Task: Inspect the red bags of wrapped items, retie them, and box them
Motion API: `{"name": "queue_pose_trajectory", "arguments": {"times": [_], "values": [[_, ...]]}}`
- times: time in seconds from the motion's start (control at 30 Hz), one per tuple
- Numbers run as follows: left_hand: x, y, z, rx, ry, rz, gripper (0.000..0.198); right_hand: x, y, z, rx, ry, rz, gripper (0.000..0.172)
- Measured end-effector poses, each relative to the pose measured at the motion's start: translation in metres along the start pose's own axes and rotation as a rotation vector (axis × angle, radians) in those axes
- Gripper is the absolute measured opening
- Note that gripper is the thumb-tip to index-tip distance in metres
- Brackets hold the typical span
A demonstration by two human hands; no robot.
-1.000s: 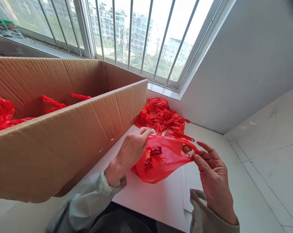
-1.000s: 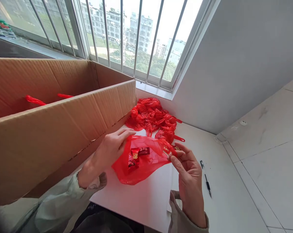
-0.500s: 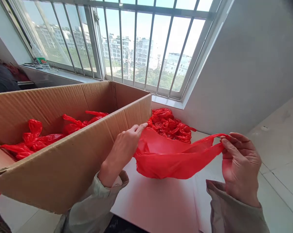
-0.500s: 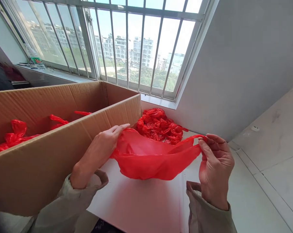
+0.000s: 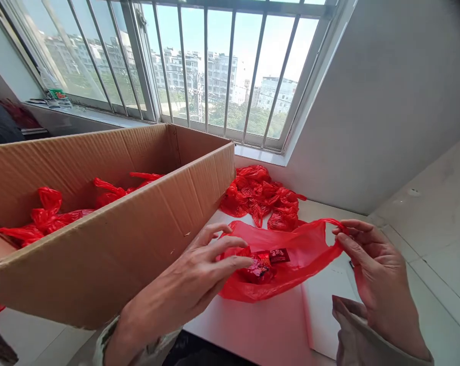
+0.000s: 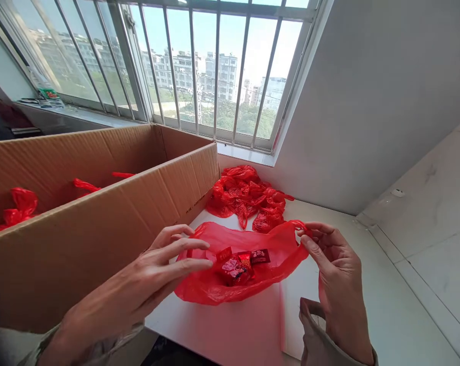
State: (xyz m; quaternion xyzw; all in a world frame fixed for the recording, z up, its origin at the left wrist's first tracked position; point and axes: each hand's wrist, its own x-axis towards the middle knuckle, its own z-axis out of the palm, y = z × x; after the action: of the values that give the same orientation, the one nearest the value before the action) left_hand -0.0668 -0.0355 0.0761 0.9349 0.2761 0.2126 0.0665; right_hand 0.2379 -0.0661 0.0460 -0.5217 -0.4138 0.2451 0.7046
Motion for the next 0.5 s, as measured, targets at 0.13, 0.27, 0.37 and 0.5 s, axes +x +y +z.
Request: {"name": "queue_pose_trajectory", "arguments": {"times": [0.13, 0.27, 0.37, 0.5], "values": [[-0.009, -0.007, 0.032, 0.269, 0.023, -0.180, 0.047, 0.002, 0.000, 0.001, -0.073, -0.050, -0.029, 0.027], [-0.006, -0.027, 0.034, 0.304, -0.006, -0.159, 0.036, 0.016, 0.001, 0.000, -0.176, -0.126, -0.052, 0.031], [0.002, -0.031, 0.007, 0.087, -0.094, -0.157, 0.020, 0.035, -0.001, -0.003, -0.278, -0.065, -0.136, 0.034], [0.020, -0.039, -0.011, -0.512, 0.018, -0.158, 0.014, 0.063, -0.003, -0.001, -0.241, 0.064, -0.262, 0.031]]}}
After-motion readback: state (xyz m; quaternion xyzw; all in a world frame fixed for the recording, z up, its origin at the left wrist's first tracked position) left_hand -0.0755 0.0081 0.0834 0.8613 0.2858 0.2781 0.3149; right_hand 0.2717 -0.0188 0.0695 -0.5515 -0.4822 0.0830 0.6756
